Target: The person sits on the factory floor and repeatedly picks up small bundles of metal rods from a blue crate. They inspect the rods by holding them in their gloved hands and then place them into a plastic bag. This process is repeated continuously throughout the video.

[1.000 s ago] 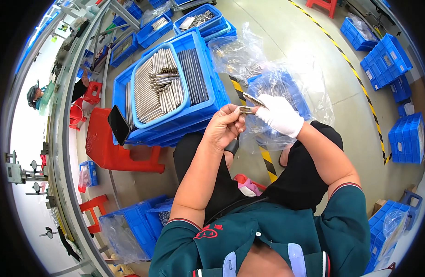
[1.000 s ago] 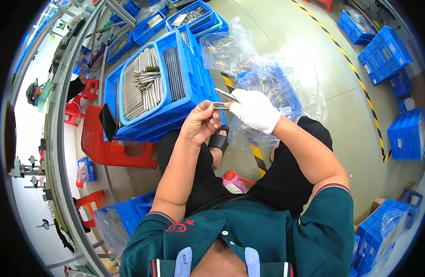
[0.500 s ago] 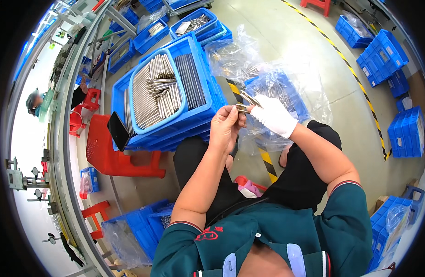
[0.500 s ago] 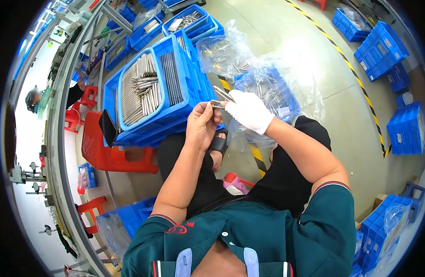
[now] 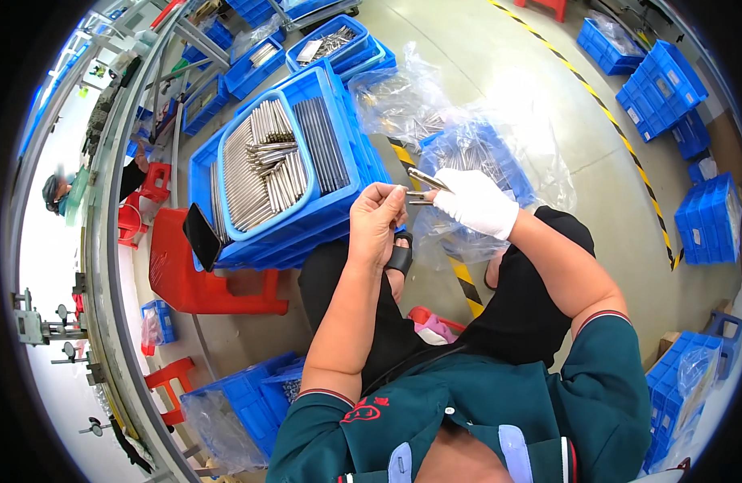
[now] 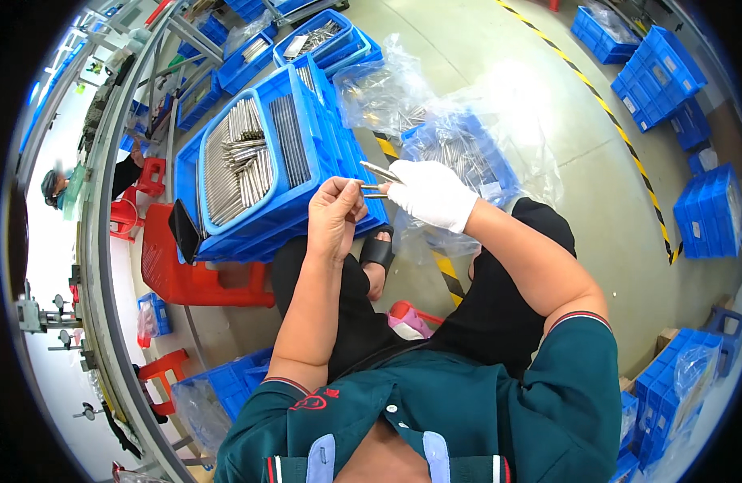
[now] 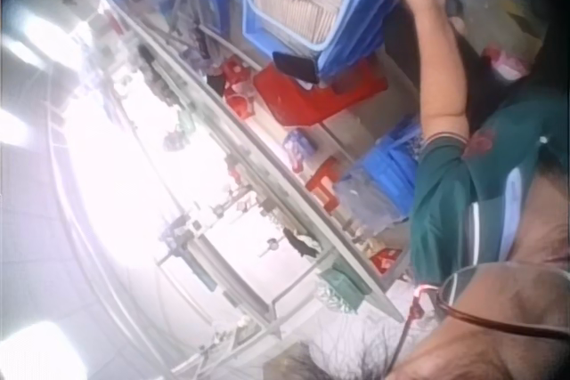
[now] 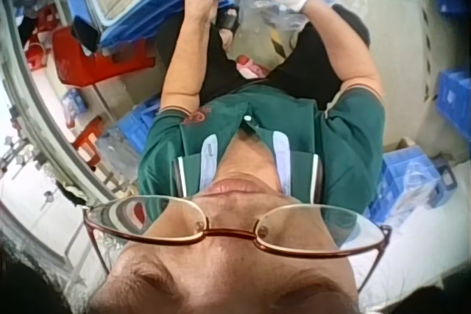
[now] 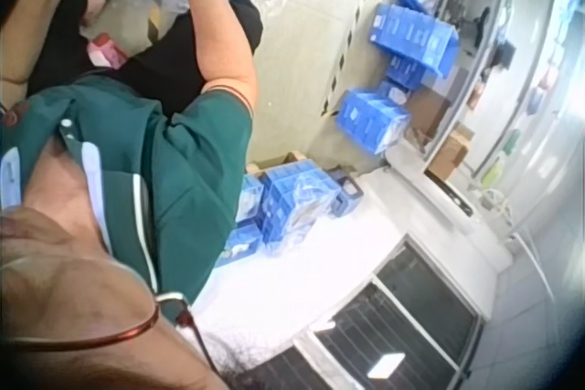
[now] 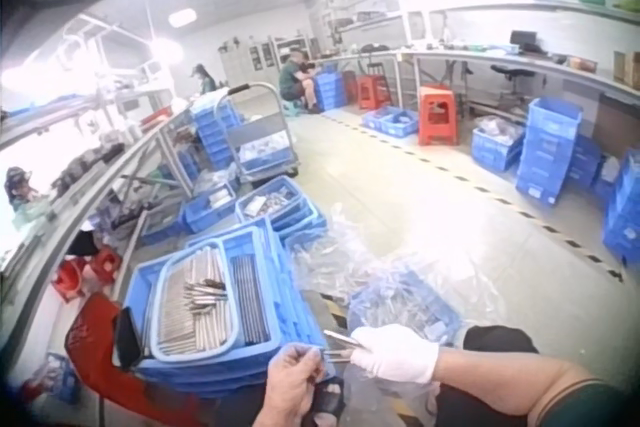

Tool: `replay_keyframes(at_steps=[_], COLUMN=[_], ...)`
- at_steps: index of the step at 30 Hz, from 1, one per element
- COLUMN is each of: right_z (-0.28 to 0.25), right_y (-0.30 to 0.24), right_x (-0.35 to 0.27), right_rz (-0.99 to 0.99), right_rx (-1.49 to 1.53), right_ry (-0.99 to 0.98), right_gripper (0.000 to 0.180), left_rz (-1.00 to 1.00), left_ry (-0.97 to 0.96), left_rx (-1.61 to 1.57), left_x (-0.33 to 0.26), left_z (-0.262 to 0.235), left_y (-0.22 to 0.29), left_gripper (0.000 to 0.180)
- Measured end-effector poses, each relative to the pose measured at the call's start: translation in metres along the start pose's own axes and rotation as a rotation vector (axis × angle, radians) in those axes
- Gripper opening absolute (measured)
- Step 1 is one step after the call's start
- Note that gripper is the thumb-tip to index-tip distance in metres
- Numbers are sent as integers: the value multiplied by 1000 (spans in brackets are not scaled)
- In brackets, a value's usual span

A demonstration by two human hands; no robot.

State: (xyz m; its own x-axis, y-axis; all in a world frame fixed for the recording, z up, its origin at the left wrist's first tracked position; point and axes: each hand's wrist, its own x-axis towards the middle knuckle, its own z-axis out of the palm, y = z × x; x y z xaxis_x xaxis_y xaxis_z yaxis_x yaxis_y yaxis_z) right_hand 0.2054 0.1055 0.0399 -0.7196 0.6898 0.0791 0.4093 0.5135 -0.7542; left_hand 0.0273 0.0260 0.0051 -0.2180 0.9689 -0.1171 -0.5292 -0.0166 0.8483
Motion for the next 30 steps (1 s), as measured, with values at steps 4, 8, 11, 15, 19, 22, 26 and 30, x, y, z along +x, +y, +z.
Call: replay_keyframes(at_steps=[4,8,11,15,19,22,26,30], right_z=[0,0,-2,4,3,-8,-9,-8], right_y=[-1,-4,-12,-12,-6,-1,-6,-6], right_x=[-1,-4,-6,-6,-4,-3,-4,-4], right_rz=[23,0,-23,-8,28,85,272,256], right_rx=[-39,-118,-236,-177,-66,220,597,626], right_ry=[-37,-21,-27,15,-15,-94,-277,-342], right_gripper=[24,22,26,26,28,28,32,33], left_rz=[-43,-52,-39,-27,29,87,-9,-78], left_ry=[-35,-30,4,-7,36,98,-4,-63], left_rx=[-3,77,147,68,200,176,58,-11], left_x=[1,1,0,-1,-3,-1,0,-1], left_z=[-4,-5,-2,0,0,-6,-2,-5], left_y=[-3,0,1,-3,2,12,5,6], left_gripper=[12,14,14,14,14,13,13,13])
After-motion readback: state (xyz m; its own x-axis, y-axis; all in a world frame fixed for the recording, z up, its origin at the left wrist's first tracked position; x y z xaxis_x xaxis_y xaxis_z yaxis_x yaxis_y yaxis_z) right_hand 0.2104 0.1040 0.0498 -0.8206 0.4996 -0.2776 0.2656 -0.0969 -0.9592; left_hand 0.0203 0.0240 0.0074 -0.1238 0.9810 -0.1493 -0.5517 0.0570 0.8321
